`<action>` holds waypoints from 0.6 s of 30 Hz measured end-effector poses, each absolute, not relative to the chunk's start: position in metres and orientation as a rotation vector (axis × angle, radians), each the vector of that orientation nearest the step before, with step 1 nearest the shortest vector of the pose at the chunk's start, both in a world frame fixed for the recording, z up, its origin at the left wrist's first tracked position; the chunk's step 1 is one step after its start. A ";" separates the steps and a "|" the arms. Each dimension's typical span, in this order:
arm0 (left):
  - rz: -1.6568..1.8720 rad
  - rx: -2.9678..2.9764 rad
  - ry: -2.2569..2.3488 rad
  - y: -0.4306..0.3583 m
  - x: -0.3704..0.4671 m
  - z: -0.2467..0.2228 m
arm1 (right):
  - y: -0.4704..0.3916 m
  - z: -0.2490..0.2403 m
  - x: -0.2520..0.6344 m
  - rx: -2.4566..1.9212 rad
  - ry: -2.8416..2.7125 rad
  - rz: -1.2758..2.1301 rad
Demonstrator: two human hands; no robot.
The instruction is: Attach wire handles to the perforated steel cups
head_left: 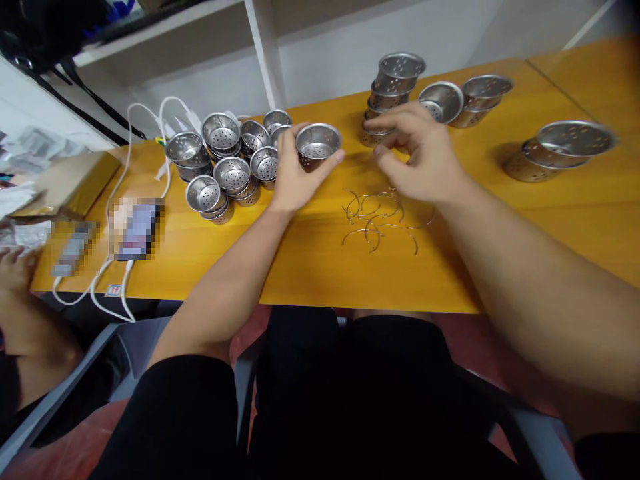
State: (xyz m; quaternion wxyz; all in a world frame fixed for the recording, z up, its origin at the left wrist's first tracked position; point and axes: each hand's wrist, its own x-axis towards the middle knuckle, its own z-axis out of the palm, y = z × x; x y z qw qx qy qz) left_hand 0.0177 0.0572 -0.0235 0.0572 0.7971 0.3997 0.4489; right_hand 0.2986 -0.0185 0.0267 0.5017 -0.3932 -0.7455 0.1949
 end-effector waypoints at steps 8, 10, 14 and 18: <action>1.410 2.223 1.328 0.070 0.008 -0.024 | -0.014 0.022 0.296 -1.013 -1.859 0.378; 1.359 2.268 1.291 0.066 0.011 -0.020 | -0.017 0.024 0.294 -1.042 -1.854 0.441; 1.184 2.345 1.341 0.061 0.010 -0.001 | -0.021 0.029 0.294 -1.073 -1.864 0.508; 1.157 2.333 1.393 0.062 0.004 0.006 | -0.020 0.028 0.295 -1.041 -1.900 0.484</action>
